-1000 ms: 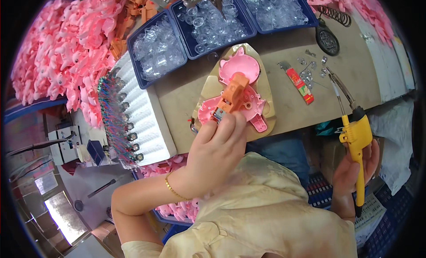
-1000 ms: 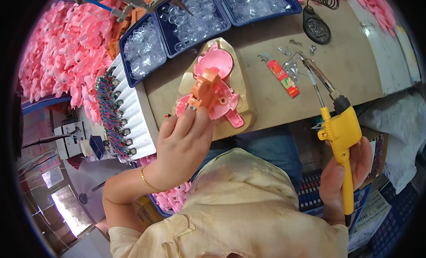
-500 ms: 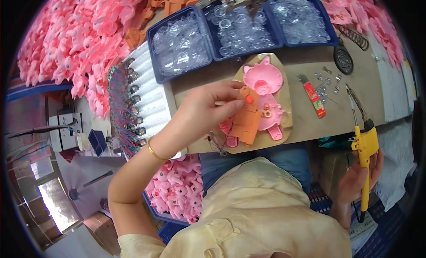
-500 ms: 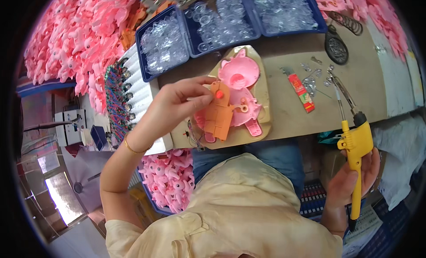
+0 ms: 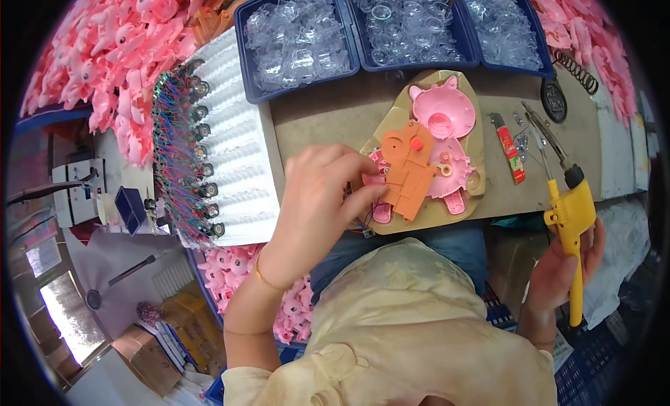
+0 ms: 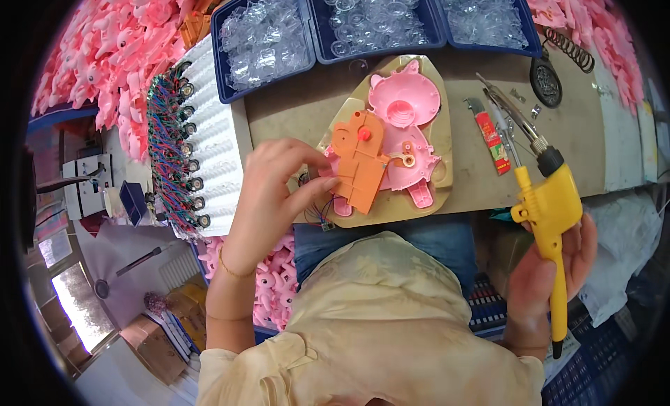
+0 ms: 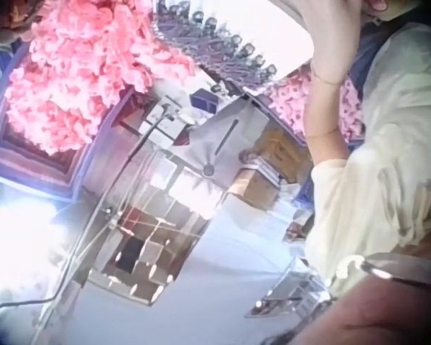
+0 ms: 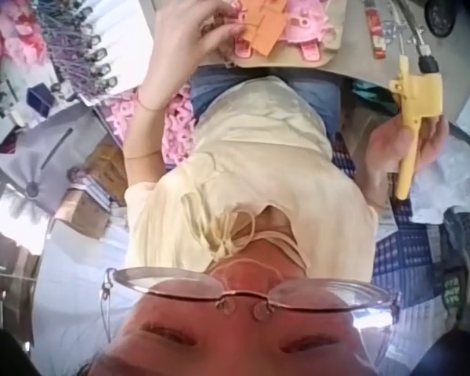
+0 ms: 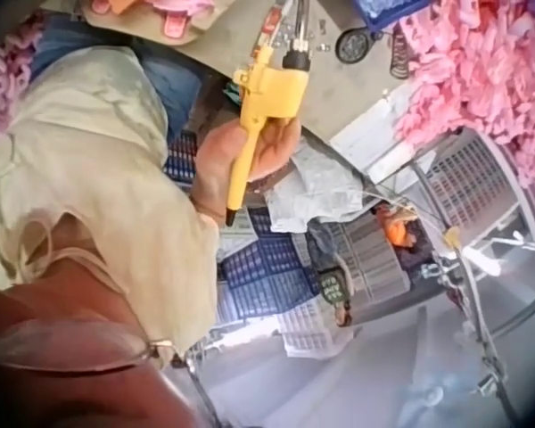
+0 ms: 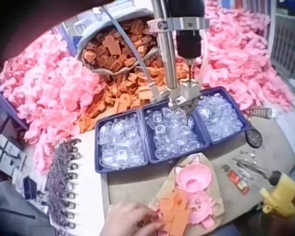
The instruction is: Assembling and soldering electronic components into plastic pony toys at a factory workbench.
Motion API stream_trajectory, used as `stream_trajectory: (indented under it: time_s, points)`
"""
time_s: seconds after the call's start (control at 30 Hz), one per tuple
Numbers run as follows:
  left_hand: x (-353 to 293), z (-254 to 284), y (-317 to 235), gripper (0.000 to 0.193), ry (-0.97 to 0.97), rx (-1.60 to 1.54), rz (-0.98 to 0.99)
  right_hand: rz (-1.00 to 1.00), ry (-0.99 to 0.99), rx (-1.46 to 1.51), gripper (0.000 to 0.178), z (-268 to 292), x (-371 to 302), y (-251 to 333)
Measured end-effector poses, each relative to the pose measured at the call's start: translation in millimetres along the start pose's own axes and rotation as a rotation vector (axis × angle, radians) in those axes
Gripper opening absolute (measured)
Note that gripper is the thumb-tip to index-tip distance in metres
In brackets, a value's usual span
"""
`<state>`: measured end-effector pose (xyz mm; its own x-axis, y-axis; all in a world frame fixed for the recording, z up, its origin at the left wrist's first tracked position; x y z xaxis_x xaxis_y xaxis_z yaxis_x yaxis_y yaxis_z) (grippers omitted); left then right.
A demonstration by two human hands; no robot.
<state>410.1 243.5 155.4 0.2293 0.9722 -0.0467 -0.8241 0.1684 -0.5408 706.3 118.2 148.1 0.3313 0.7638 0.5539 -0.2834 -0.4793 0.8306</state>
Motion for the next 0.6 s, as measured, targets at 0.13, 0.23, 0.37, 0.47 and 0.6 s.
stream_trajectory:
  time_s: [0.13, 0.23, 0.37, 0.47, 0.6]
  points:
    - [-6, -6, -4, 0.019, 0.117, -0.172, 0.013, 0.043, -0.064, -0.079, 0.061, 16, -8, 8]
    - [-26, -10, -26, 0.02, -0.048, -0.208, -0.002, 0.034, -0.062, -0.068, 0.06, 18, -12, 6]
    - [-26, -28, -46, 0.02, -0.307, -0.117, -0.098, -0.004, -0.022, -0.046, 0.063, 0, -14, 6]
    - [-25, -34, -44, 0.017, -0.298, -0.106, -0.063, 0.083, 0.19, 0.072, 0.063, -12, -10, 12]
    - [-19, -38, -36, 0.013, -0.118, -0.178, 0.026, 0.005, 0.322, 0.153, 0.058, -8, -13, 13]
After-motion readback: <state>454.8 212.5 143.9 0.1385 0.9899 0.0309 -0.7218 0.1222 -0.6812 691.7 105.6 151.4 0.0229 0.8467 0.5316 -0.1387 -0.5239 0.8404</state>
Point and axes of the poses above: each hand's wrist, its own x-axis towards the middle knuckle, its own z-axis out of the back of the hand, y = z × x, the point moved 5 cm from there along x, towards the middle knuckle, and after that the axes turned 14 degrees about z, right-handed, at the moved point
